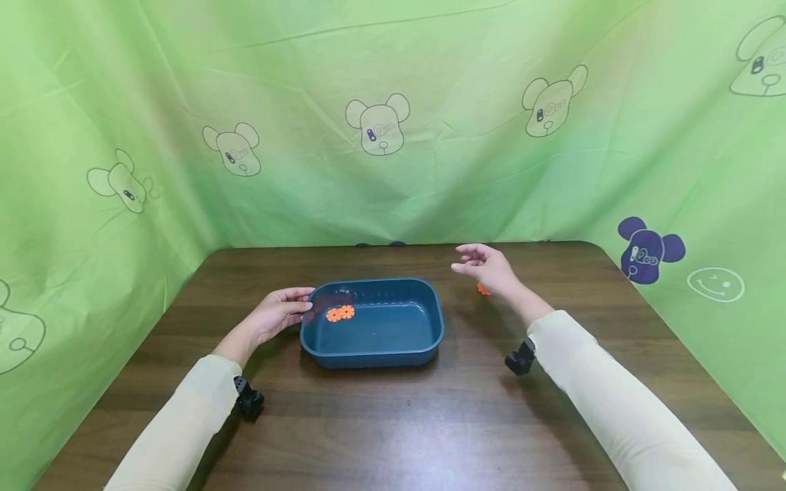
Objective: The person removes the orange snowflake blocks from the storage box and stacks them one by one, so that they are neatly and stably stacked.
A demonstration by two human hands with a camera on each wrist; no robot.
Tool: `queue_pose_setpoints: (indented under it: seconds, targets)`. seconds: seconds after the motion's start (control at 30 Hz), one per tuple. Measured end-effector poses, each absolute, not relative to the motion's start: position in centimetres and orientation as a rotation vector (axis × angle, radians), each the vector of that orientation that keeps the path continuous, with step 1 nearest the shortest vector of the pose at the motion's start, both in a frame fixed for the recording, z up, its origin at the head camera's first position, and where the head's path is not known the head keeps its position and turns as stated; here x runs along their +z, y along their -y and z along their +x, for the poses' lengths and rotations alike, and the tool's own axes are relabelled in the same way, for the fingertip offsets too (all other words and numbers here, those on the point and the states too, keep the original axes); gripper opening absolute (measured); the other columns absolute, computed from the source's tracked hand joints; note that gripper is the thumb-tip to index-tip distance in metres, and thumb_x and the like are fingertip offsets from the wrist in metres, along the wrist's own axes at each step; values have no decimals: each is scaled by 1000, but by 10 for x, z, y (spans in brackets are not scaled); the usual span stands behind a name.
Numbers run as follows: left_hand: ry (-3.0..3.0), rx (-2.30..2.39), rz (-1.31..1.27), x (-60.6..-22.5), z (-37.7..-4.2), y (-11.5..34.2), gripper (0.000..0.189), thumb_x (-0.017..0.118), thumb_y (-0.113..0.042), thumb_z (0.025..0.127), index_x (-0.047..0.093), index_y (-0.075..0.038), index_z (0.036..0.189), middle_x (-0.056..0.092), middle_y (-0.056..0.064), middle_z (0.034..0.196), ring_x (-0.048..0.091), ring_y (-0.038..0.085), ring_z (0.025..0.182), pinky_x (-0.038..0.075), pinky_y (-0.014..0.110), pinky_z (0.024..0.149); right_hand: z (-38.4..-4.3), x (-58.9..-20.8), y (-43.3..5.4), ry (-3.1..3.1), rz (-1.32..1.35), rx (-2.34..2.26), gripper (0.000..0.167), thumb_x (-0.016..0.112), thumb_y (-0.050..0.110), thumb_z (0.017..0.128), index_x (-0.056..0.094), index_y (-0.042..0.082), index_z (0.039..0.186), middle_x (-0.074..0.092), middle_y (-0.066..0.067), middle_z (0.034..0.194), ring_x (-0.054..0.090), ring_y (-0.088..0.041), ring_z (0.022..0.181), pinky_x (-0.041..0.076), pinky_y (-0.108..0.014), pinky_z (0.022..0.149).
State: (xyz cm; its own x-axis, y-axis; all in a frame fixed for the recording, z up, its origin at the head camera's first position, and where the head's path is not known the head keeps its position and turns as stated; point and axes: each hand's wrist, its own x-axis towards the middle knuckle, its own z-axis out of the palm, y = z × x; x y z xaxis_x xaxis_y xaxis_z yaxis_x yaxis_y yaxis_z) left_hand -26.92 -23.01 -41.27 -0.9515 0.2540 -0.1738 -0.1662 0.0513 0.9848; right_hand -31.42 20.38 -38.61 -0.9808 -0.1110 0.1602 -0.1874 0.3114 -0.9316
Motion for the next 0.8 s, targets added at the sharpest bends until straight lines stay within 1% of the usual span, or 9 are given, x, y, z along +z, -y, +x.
queue_pose_setpoints:
  seconds: [0.07, 0.17, 0.33, 0.43, 0.57, 0.8]
  targets:
    - [-2040, 1968, 91, -412, -269, 230, 49, 59, -3, 96, 43, 7, 141, 60, 5, 106, 63, 14, 92, 53, 27, 81, -312, -382, -194, 2467, 318, 1804, 47, 73, 6, 86, 55, -6, 128, 58, -11, 106, 56, -10, 88, 49, -18, 76]
    - [-2047, 1962, 89, -412, -270, 229, 48, 59, -2, 96, 44, 7, 141, 61, 5, 107, 63, 15, 93, 53, 28, 81, -302, -371, -178, 2451, 366, 1856, 46, 73, 3, 85, 55, -9, 127, 58, -14, 106, 56, -11, 86, 49, -19, 75]
    - [-2038, 1970, 92, -413, -270, 228, 48, 58, -1, 96, 44, 7, 140, 61, 5, 106, 64, 14, 91, 53, 27, 80, -294, -366, -154, 2485, 429, 1856, 46, 74, 5, 85, 57, -6, 126, 58, -15, 107, 55, -16, 88, 48, -20, 75]
    - [-2038, 1970, 90, -413, -270, 229, 47, 58, -1, 96, 44, 7, 140, 61, 4, 105, 64, 14, 91, 53, 27, 79, -296, -371, -142, 2491, 466, 1869, 44, 74, 6, 85, 58, -3, 126, 58, -15, 108, 55, -18, 89, 49, -21, 74]
    - [-2038, 1967, 87, -413, -270, 229, 47, 58, -1, 96, 44, 7, 140, 60, 4, 104, 63, 13, 91, 53, 27, 79, -292, -369, -126, 2503, 503, 1892, 43, 74, 4, 85, 58, -3, 124, 58, -14, 107, 55, -20, 90, 50, -22, 74]
    - [-2040, 1964, 90, -413, -269, 231, 48, 58, -2, 96, 43, 7, 141, 60, 5, 105, 63, 14, 91, 53, 26, 79, -284, -369, -99, 2545, 576, 1880, 42, 75, 5, 84, 60, -3, 122, 59, -15, 107, 56, -22, 91, 49, -24, 74]
